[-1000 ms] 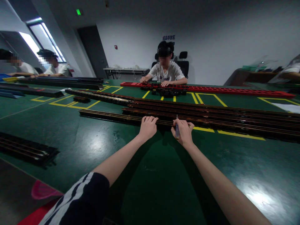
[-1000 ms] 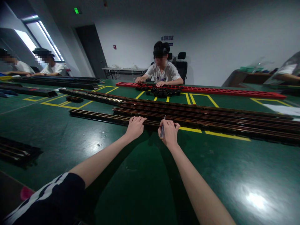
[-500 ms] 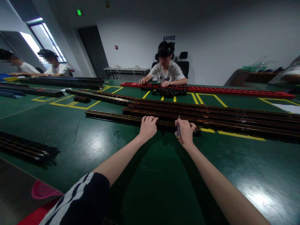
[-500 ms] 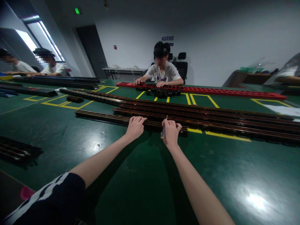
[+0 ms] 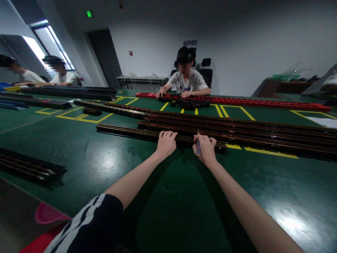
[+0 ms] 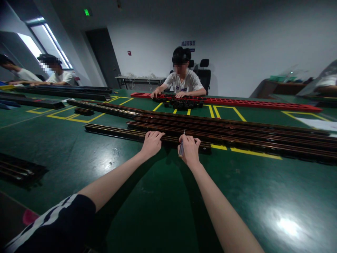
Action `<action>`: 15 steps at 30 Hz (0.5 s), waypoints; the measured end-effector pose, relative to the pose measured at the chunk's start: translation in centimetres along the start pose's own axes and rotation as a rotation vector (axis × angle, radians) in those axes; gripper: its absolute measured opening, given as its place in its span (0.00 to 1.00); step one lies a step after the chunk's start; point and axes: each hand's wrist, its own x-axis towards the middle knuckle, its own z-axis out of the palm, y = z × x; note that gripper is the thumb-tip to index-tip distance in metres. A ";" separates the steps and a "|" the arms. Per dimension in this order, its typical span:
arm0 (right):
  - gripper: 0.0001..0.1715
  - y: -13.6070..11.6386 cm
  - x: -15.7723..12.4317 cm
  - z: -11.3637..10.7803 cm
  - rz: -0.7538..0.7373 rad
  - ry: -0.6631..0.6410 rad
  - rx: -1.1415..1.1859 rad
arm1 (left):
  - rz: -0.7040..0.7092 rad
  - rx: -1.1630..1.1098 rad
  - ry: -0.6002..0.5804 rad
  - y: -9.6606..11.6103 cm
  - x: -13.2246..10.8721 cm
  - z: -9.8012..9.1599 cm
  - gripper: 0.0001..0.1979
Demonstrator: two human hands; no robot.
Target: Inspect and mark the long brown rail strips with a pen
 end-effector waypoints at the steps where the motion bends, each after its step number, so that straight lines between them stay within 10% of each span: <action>1: 0.09 0.0 0.0 0.0 0.009 -0.007 0.006 | -0.001 -0.001 -0.004 0.0 0.0 0.0 0.22; 15: 0.19 0.4 -0.1 0.0 0.017 0.003 0.042 | 0.002 -0.007 -0.005 0.1 0.0 -0.2 0.22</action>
